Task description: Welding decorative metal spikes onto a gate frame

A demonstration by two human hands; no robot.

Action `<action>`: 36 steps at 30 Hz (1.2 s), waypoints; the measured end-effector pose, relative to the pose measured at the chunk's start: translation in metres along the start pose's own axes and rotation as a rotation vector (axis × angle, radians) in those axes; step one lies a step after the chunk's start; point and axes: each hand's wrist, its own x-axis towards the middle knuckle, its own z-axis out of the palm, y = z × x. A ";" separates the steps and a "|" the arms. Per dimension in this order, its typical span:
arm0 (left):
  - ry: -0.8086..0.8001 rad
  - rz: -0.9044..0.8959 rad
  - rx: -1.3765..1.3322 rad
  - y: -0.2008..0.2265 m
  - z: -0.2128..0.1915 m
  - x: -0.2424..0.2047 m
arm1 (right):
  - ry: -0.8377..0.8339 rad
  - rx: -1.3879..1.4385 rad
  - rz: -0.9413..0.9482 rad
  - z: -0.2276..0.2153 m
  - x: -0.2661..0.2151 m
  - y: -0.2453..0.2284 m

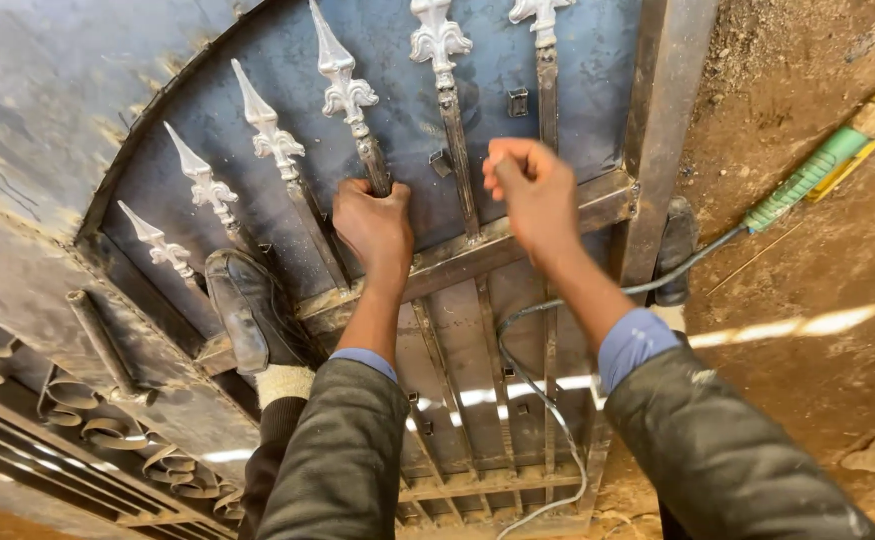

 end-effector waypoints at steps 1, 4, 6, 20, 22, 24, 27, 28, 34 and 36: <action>-0.003 -0.008 -0.013 0.004 -0.003 0.006 | 0.022 -0.026 -0.097 0.007 0.018 -0.010; -0.085 -0.132 -0.117 0.015 -0.011 0.003 | -0.065 -0.216 -0.204 0.019 0.050 -0.036; 0.023 -0.015 -0.094 0.032 -0.040 -0.009 | -0.095 -0.198 -0.177 0.039 0.071 -0.047; -0.268 -0.054 -0.421 0.062 -0.005 -0.042 | -0.191 -0.224 0.150 0.073 0.075 -0.084; -0.184 0.026 -0.488 0.056 0.003 -0.035 | -0.176 -0.151 0.103 0.074 0.077 -0.079; -0.168 0.038 -0.492 0.051 0.006 -0.033 | -0.179 -0.162 0.116 0.078 0.072 -0.084; -0.175 0.068 -0.531 0.054 0.010 -0.031 | -0.147 -0.181 0.151 0.075 0.069 -0.091; -0.179 0.070 -0.554 0.054 0.010 -0.030 | -0.139 -0.187 0.178 0.077 0.067 -0.092; -0.180 0.095 -0.563 0.053 0.019 -0.029 | -0.143 -0.135 0.170 0.077 0.062 -0.094; -0.175 0.104 -0.577 0.052 0.025 -0.030 | -0.160 -0.129 0.158 0.076 0.063 -0.094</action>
